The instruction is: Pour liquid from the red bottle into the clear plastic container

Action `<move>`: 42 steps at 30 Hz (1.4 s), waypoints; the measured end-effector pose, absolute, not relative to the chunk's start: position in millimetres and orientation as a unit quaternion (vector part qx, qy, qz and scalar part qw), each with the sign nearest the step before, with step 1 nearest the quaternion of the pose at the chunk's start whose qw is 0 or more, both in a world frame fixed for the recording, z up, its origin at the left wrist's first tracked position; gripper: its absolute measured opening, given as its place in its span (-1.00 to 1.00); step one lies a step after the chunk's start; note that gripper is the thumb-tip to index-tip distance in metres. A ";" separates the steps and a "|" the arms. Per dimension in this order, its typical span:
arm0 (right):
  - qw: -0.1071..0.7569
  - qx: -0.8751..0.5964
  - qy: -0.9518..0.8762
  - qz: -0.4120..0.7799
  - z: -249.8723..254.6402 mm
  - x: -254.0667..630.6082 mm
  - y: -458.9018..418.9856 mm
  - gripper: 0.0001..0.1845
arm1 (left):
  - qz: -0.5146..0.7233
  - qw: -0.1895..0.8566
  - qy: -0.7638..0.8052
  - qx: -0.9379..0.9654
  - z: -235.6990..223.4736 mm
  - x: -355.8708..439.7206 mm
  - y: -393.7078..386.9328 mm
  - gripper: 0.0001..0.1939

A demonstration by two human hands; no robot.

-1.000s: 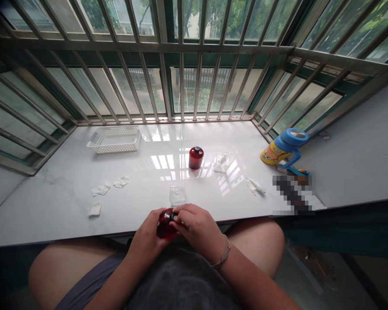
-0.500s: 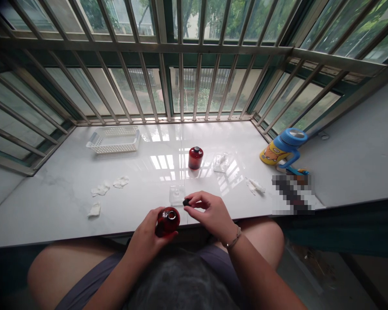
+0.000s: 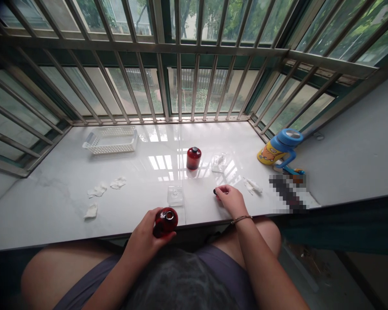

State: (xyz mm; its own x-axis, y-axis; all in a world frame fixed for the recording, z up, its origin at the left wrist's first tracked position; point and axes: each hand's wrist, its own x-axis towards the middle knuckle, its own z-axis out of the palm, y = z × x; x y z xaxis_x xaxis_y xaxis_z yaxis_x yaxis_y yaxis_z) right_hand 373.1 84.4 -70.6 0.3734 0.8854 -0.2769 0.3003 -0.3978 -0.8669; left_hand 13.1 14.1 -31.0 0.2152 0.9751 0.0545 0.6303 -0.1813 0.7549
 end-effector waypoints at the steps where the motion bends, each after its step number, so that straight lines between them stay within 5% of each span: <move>1: 0.362 -0.749 -0.402 0.382 -71.1 376.5 86.5 -0.68 | 0.279 0.309 0.560 0.716 -31.2 13.2 14.0 -0.29; 13: 0.342 -0.773 -0.448 0.291 -48.5 370.1 72.6 -0.67 | 0.274 0.385 0.571 0.671 -26.0 13.7 13.6 -0.28; 20: 0.313 -0.579 -0.525 0.539 -40.1 295.2 28.1 -0.40 | 0.302 0.488 0.491 0.655 -2.1 24.1 8.9 -0.27; 25: 0.355 -0.405 -0.388 0.748 -36.6 250.4 1.3 -0.31 | 0.317 0.521 0.442 0.658 15.1 31.5 7.7 -0.23; 31: 0.496 -0.293 -0.235 0.783 -36.3 219.6 -15.4 -0.43 | 0.352 0.480 0.518 0.615 13.2 42.7 7.7 -0.20; 42: 0.491 -0.269 -0.013 0.828 -41.7 211.8 -11.6 -0.25 | 0.354 0.501 0.459 0.643 0.7 51.1 5.3 0.00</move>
State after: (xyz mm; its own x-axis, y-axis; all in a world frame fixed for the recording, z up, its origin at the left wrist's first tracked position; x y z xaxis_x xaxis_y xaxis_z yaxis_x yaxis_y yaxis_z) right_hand 211.8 -11.6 -41.7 -0.3718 0.8211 -0.4330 -0.8067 -0.5166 -0.2870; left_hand 51.1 5.3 0.7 0.3287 0.9444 -0.0055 0.2354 -0.0763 0.9689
